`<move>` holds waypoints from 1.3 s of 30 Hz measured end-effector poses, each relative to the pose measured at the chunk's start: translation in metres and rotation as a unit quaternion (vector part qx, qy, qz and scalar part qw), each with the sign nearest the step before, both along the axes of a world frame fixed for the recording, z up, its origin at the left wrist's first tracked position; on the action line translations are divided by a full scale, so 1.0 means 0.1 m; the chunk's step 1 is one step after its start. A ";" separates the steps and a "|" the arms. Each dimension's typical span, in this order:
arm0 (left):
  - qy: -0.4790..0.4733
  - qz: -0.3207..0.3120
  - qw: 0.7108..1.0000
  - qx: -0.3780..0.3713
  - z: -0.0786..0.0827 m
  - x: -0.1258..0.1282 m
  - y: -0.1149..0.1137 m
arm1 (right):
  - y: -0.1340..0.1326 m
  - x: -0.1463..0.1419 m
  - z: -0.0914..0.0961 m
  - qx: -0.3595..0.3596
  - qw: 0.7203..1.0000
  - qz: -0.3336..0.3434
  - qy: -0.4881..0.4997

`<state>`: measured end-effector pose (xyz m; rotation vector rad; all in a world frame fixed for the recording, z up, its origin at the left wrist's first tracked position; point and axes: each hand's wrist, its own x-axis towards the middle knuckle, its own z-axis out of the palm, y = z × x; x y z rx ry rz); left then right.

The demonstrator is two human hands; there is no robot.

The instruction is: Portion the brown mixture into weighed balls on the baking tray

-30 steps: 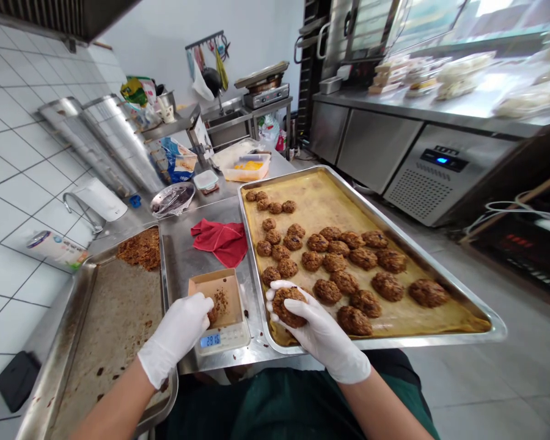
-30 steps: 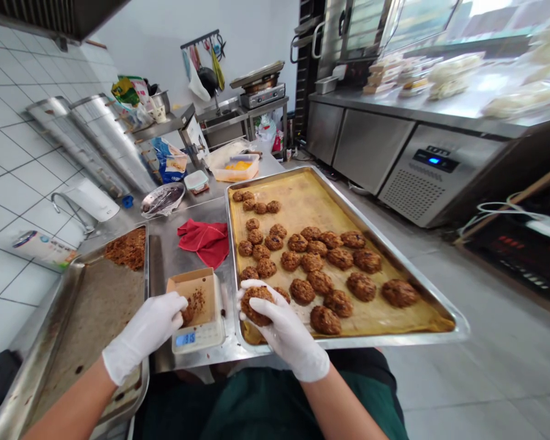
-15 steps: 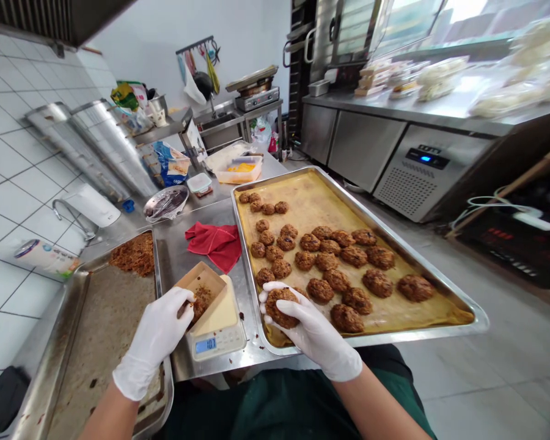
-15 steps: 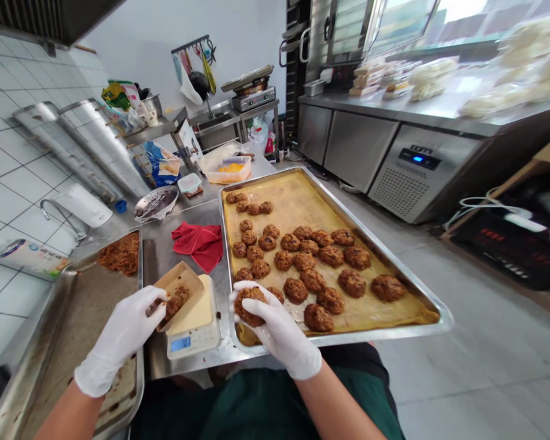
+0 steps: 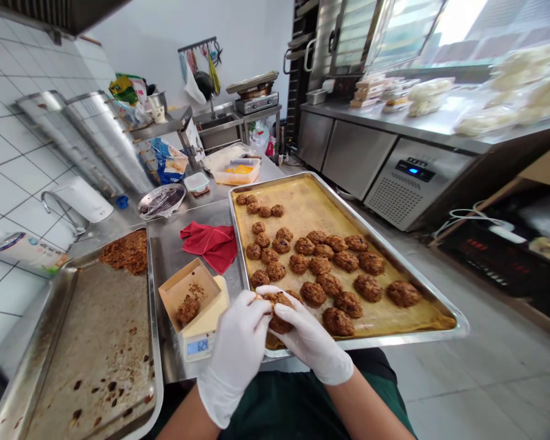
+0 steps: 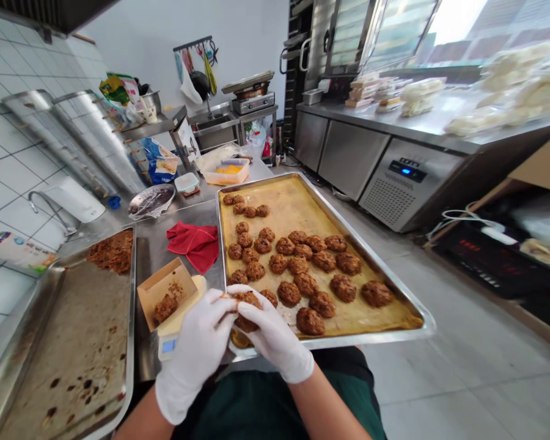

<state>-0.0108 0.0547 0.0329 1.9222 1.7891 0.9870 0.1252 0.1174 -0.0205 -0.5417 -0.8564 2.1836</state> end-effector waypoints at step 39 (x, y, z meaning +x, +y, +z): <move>0.246 -0.056 0.962 -0.101 -0.38 -1.61 -0.20 | 0.06 -0.05 -0.05 -0.063 0.997 -0.038 0.012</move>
